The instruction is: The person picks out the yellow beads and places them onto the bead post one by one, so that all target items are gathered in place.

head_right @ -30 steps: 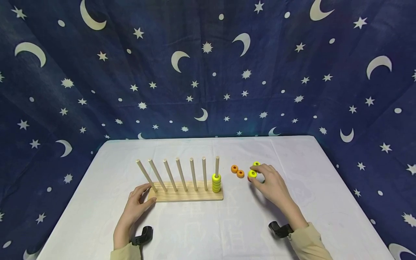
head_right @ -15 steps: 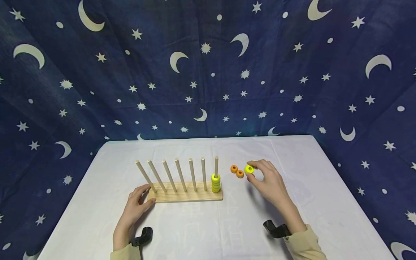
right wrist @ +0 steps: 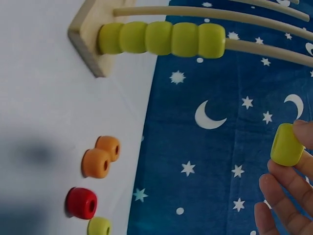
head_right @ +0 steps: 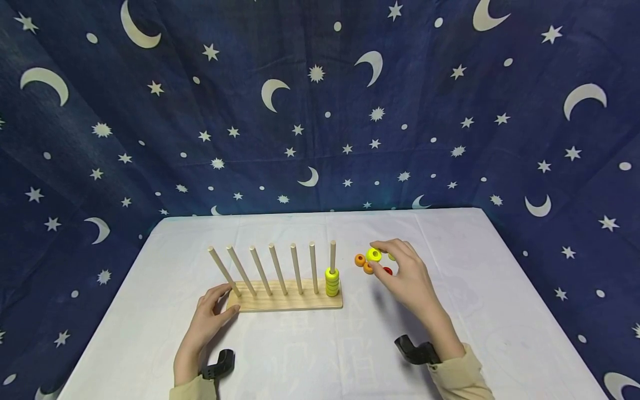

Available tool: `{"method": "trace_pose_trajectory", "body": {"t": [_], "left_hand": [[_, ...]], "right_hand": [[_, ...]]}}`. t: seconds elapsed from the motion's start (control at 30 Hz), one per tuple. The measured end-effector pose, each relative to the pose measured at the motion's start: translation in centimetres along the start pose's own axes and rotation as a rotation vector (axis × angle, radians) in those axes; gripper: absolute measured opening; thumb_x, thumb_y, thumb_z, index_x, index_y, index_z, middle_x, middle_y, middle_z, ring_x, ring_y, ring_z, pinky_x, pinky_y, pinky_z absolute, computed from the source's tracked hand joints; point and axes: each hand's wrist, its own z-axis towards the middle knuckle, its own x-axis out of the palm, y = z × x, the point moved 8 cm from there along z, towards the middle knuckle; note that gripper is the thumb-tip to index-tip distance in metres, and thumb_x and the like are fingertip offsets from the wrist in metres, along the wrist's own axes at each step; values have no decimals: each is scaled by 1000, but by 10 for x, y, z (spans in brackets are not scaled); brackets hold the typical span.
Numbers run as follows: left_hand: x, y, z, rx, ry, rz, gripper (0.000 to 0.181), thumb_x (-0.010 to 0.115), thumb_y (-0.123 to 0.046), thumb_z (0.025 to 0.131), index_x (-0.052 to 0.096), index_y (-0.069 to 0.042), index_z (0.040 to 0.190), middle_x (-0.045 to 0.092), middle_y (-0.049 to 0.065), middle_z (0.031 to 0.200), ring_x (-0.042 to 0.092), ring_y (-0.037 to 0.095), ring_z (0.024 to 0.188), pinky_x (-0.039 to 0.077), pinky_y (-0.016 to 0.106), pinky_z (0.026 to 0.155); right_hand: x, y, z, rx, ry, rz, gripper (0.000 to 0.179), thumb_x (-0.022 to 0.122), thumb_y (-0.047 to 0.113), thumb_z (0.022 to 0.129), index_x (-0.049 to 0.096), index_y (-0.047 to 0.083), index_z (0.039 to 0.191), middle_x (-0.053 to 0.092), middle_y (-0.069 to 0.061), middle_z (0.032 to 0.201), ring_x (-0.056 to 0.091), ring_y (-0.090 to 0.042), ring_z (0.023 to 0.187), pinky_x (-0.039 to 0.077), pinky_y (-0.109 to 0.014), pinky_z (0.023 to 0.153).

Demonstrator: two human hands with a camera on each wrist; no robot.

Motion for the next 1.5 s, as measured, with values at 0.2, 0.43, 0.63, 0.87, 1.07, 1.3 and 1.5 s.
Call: {"method": "trace_pose_trajectory", "body": {"t": [0.2, 0.43, 0.63, 0.87, 1.07, 1.3, 1.5], "left_hand": [[1, 0, 0, -7, 0, -4, 56, 71, -15, 83, 53, -9, 135, 45, 12, 144, 33, 28, 130, 31, 51, 109], [1, 1, 0, -12, 1, -5, 57, 71, -14, 83, 52, -10, 136, 45, 12, 145, 32, 29, 132, 29, 55, 110], [0, -1, -1, 2, -12, 5, 55, 72, -14, 82, 54, -9, 134, 46, 13, 143, 34, 30, 130, 30, 55, 109], [-1, -3, 0, 22, -33, 2, 55, 72, -13, 81, 55, -9, 133, 48, 14, 142, 35, 31, 130, 30, 57, 108], [-3, -8, -2, 58, -79, 18, 54, 73, -14, 79, 57, -8, 130, 51, 15, 137, 38, 31, 125, 34, 57, 104], [0, -2, 0, 6, -27, 4, 55, 72, -13, 82, 54, -10, 134, 47, 13, 143, 35, 32, 130, 31, 57, 109], [-2, -1, -1, 11, -41, 11, 55, 72, -13, 81, 56, -9, 133, 48, 14, 141, 37, 31, 127, 33, 56, 106]], "right_hand": [[-1, 9, 3, -3, -1, 4, 41, 79, 6, 74, 68, 14, 113, 68, 3, 104, 53, -9, 96, 41, -18, 81], [-4, 20, 6, -6, -10, 19, 42, 79, 6, 75, 68, 15, 115, 67, 2, 106, 53, -10, 97, 40, -19, 79], [-7, 30, 9, -9, -10, 43, 44, 79, 5, 75, 67, 15, 116, 67, 2, 106, 53, -10, 101, 41, -23, 85], [-10, 43, 14, -42, -17, 92, 48, 78, 1, 74, 67, 17, 118, 67, 4, 106, 53, -8, 103, 40, -18, 87], [-13, 54, 19, -92, -34, 114, 47, 79, 1, 73, 68, 16, 117, 68, 3, 106, 54, -8, 104, 41, -18, 86], [-12, 64, 23, -116, -30, 122, 45, 79, 4, 75, 67, 15, 117, 68, 2, 107, 54, -9, 105, 41, -21, 86], [-9, 70, 26, -132, -25, 128, 45, 79, 4, 75, 67, 14, 117, 68, 1, 107, 55, -10, 105, 42, -22, 88]]}}
